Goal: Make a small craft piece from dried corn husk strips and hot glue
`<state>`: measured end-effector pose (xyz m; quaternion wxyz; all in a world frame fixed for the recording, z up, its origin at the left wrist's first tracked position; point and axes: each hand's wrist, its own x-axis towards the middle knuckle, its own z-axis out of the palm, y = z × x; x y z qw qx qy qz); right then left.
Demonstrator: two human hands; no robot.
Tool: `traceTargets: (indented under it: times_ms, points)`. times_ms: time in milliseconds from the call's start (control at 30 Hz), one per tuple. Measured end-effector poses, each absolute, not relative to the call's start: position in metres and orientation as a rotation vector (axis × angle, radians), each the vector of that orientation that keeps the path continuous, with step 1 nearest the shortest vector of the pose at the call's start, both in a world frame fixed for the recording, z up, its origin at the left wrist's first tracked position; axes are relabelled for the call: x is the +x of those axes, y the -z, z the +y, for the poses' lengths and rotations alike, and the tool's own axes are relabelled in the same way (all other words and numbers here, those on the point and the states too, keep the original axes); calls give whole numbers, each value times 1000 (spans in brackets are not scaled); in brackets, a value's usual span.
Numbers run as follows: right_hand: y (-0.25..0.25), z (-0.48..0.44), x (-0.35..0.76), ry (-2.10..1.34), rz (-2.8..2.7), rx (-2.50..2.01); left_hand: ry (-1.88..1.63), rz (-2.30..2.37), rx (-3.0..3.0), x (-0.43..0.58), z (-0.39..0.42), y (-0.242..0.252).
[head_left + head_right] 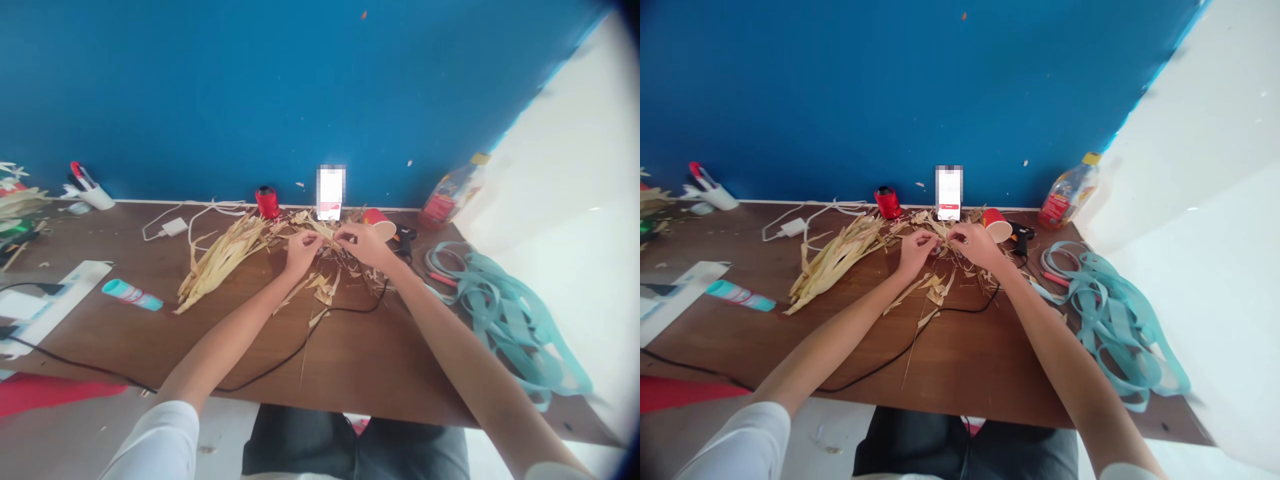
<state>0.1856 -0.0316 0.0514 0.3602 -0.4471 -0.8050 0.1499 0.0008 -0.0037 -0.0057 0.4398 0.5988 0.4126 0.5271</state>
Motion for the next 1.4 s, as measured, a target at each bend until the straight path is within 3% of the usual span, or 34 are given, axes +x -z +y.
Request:
traceTargets:
  times_ms: [733, 1133, 1400]
  points:
    - [-51, -31, 187, -396, -2059, -1182, -1405, 1089, 1759, 1, -1, 1]
    - [-51, -30, 189, -377, -2050, -1190, -1335, 1025, 1704, 3, 0, 2]
    - [-52, -31, 188, -382, -2067, -1172, -1078, 871, 1861, 4, -8, -7]
